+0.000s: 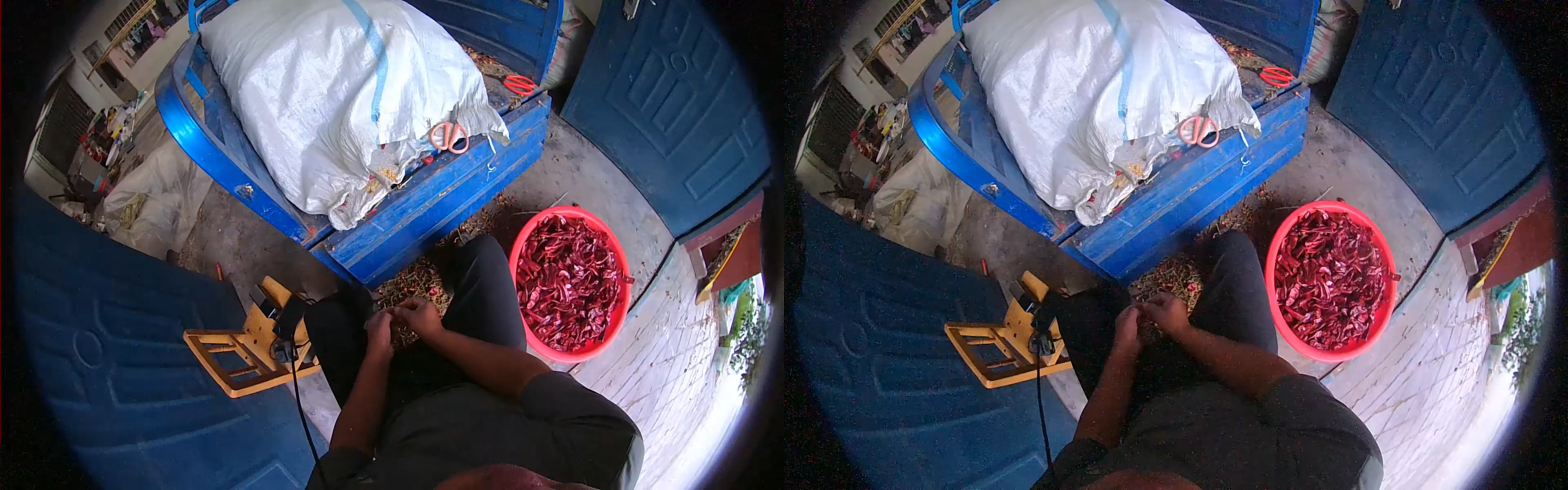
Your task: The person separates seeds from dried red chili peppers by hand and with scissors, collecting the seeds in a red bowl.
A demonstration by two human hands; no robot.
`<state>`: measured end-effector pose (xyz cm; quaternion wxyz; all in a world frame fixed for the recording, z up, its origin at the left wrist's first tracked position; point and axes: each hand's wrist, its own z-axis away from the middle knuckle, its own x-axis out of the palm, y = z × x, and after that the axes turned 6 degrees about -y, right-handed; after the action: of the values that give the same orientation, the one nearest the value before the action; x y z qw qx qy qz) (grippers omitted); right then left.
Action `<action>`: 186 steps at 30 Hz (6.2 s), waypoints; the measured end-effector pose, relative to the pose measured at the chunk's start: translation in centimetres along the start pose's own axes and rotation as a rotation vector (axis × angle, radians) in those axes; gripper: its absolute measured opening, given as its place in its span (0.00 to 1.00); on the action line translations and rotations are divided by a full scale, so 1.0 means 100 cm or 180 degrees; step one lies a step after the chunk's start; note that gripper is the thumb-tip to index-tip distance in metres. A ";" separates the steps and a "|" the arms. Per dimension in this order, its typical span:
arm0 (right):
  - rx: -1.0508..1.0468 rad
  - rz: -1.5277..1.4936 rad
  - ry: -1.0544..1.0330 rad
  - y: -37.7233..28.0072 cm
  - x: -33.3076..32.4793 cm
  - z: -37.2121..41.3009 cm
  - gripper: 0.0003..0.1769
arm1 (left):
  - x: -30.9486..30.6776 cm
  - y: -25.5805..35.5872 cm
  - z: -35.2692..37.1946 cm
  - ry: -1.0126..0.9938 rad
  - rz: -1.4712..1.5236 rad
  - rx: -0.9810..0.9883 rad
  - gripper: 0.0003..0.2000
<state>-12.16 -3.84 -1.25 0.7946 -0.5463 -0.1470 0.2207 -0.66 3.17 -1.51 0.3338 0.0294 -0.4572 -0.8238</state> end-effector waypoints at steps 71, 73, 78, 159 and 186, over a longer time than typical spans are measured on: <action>0.0356 -0.0565 -0.0944 -0.001 -0.036 0.002 0.17 | 0.009 0.016 0.008 -0.0285 -0.0086 -0.0457 0.10; 0.0227 -0.0366 -0.0911 -0.003 -0.034 0.001 0.16 | 0.017 0.021 0.010 -0.0268 -0.0051 -0.0297 0.08; -0.0215 0.0091 -0.0751 -0.013 -0.031 0.003 0.16 | 0.018 0.027 0.007 -0.0290 0.0100 -0.0276 0.08; -0.0504 0.1995 -0.0421 -0.042 -0.050 0.017 0.11 | 0.035 0.031 0.000 -0.0761 -0.0295 -0.0404 0.13; 0.0067 -0.0726 -0.0607 -0.037 -0.054 0.006 0.11 | 0.041 0.044 0.002 -0.0615 0.0131 -0.0244 0.09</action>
<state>-16.34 -7.26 2.47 0.8026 -0.4942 -0.2805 0.1813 -1.60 -0.62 3.03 0.3060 -0.0723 -0.4559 -0.8326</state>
